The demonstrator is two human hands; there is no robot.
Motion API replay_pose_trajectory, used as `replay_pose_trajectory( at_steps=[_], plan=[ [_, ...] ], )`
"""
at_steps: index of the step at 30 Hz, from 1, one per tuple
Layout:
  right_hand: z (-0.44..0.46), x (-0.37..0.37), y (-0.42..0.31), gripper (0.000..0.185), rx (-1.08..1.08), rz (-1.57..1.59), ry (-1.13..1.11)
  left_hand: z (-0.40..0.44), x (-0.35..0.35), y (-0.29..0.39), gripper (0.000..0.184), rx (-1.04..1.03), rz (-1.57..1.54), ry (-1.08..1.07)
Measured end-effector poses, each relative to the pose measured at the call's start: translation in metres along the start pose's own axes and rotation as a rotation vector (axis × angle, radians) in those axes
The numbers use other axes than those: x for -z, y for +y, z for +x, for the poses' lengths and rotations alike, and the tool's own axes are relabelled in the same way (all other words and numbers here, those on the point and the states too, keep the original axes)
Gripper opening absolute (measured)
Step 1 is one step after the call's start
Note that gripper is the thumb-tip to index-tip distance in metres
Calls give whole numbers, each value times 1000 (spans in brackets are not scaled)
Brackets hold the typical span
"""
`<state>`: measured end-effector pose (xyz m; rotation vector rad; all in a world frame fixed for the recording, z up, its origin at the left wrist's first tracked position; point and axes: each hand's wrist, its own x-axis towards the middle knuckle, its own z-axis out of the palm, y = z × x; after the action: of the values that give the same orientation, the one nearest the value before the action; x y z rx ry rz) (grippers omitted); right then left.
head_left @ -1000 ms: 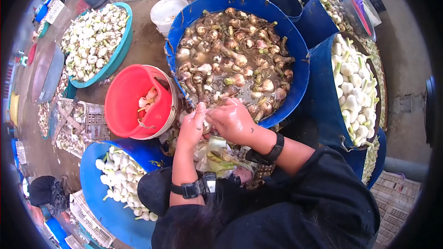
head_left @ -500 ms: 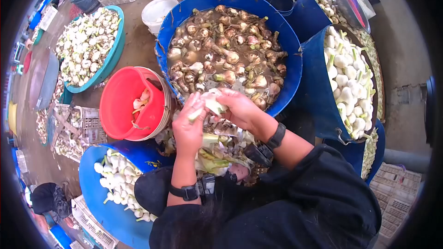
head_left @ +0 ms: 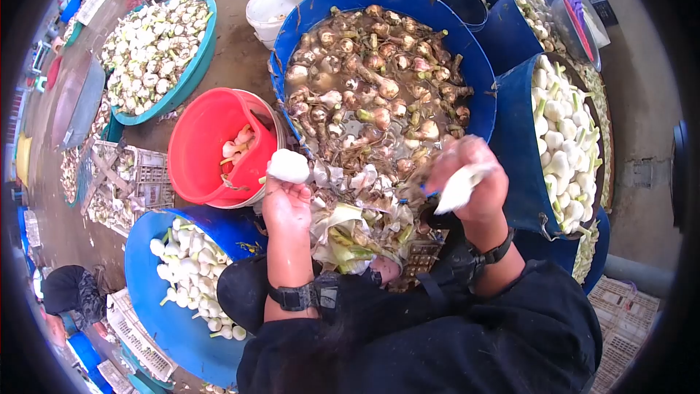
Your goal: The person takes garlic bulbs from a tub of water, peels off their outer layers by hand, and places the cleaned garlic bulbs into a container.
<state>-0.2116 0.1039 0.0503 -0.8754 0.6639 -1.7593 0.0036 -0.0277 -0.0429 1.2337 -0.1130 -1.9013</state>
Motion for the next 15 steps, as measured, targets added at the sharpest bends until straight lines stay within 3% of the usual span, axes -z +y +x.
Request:
replay_pose_trajectory(
  at_steps=[2, 3, 4, 5, 6, 8, 9, 11, 12, 14, 15],
  plan=[
    [2, -22, 7, 32, -357, -855, -138, -13, -16, -4, 26, -227, 202, 33],
    [5, -35, 11, 33, -460, -1370, -400, -27, -33, -4, 23, -358, 356, 115],
    [4, -41, 23, 37, -323, -1619, -424, -28, -34, -6, 23, -353, 355, 106],
    [8, -42, 37, 38, -370, -1556, -273, -29, -33, -7, 21, -499, 459, 40],
    [17, -48, 47, 38, -373, -1561, -276, -30, -32, -8, 19, -646, 560, -22],
    [34, -53, 61, 34, 174, -1274, 84, -28, -26, -14, 19, -741, 554, -66],
    [33, -45, 67, 34, 172, -1274, 91, -34, -27, -13, 18, -695, 558, -71],
    [31, -28, 85, 25, 149, -1128, -189, -35, -33, -13, 15, -611, 404, -58],
    [27, -29, 83, 25, 150, -1124, -192, -32, -33, -11, 15, -614, 404, -54],
    [8, -29, 72, 7, 189, -1131, -308, -20, -24, -6, 14, -161, 100, 142],
    [2, -26, 62, 5, 169, -1192, -175, -1, 6, 4, 20, 86, -29, -102]
  ],
)
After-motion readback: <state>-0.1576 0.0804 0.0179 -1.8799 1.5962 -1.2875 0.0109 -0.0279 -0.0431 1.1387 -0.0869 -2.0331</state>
